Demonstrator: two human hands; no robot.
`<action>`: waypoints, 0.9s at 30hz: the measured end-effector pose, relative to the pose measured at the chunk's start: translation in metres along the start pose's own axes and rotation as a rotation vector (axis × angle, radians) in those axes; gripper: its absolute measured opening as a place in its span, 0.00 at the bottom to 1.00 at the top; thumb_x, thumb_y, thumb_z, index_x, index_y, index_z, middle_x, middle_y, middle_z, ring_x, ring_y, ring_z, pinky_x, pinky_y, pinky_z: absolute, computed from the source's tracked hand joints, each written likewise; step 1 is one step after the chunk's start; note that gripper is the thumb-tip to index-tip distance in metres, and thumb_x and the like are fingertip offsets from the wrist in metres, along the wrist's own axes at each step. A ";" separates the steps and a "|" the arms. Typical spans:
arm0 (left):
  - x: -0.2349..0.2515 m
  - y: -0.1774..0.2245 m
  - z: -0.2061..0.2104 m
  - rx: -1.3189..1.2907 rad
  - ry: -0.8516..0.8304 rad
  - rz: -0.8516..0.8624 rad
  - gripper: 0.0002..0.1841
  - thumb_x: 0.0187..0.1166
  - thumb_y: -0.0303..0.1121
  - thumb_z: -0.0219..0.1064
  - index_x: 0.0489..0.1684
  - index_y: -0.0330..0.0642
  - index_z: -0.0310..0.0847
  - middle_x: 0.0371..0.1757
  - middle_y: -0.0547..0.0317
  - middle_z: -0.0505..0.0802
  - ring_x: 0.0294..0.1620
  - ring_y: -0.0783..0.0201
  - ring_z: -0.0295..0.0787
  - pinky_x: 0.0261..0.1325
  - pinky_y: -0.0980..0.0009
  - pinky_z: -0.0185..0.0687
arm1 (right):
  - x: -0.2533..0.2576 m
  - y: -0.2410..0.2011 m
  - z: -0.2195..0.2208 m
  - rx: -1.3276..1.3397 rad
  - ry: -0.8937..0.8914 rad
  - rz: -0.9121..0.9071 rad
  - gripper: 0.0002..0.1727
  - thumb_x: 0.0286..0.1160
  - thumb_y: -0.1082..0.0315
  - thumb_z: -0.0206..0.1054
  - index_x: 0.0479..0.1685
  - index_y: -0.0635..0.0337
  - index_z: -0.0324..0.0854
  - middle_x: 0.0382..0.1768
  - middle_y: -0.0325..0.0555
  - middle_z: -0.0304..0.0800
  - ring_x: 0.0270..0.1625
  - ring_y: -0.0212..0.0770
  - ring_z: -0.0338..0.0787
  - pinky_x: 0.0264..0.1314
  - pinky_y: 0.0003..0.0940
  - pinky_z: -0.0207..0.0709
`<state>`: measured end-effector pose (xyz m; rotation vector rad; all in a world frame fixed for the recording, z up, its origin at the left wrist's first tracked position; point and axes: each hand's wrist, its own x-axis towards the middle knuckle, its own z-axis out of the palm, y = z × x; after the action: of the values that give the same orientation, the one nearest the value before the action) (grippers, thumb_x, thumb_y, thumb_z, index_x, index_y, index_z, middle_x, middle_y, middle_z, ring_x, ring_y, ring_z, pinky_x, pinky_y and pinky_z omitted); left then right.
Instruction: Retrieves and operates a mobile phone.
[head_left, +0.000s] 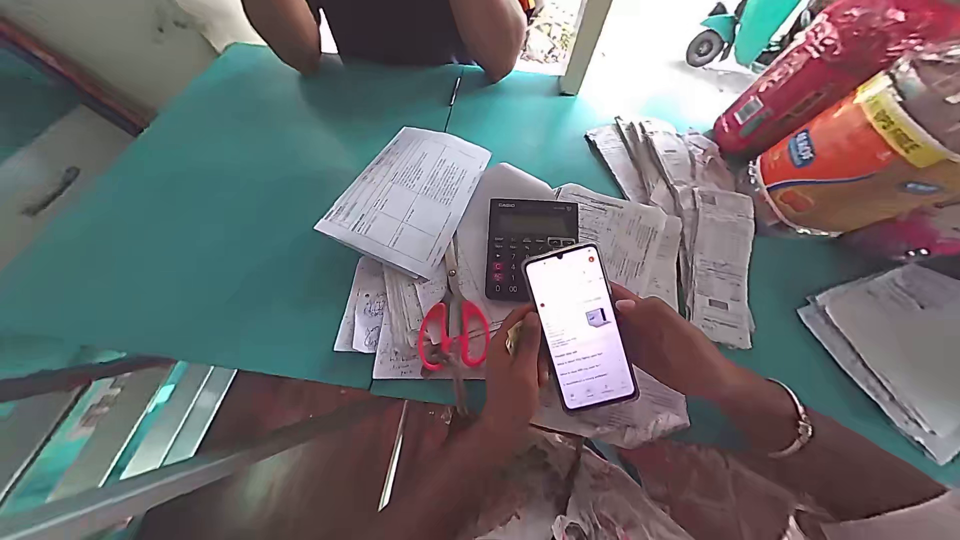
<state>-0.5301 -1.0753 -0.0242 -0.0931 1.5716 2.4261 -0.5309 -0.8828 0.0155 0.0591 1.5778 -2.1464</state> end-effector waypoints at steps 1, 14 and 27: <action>0.000 0.001 0.002 0.008 0.024 -0.006 0.13 0.91 0.30 0.47 0.59 0.35 0.77 0.22 0.78 0.84 0.15 0.86 0.74 0.19 0.88 0.73 | 0.004 -0.001 -0.005 0.005 -0.031 -0.009 0.32 0.84 0.42 0.53 0.78 0.52 0.63 0.60 0.29 0.90 0.62 0.28 0.90 0.66 0.29 0.85; 0.000 -0.003 0.000 0.172 -0.103 0.067 0.14 0.91 0.30 0.49 0.61 0.34 0.77 0.27 0.77 0.87 0.19 0.86 0.79 0.23 0.87 0.80 | 0.017 0.014 -0.011 -0.061 0.145 -0.084 0.15 0.88 0.60 0.51 0.63 0.52 0.75 0.47 0.26 0.95 0.50 0.24 0.94 0.58 0.25 0.89; 0.002 -0.005 -0.004 0.110 -0.190 0.037 0.13 0.92 0.31 0.49 0.62 0.37 0.76 0.28 0.75 0.89 0.19 0.82 0.82 0.23 0.84 0.83 | 0.019 0.014 -0.007 0.000 0.191 -0.100 0.15 0.93 0.61 0.48 0.53 0.52 0.81 0.42 0.29 0.97 0.45 0.26 0.96 0.53 0.25 0.91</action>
<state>-0.5307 -1.0766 -0.0308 0.1828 1.6288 2.2926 -0.5437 -0.8863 -0.0052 0.1944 1.7194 -2.2752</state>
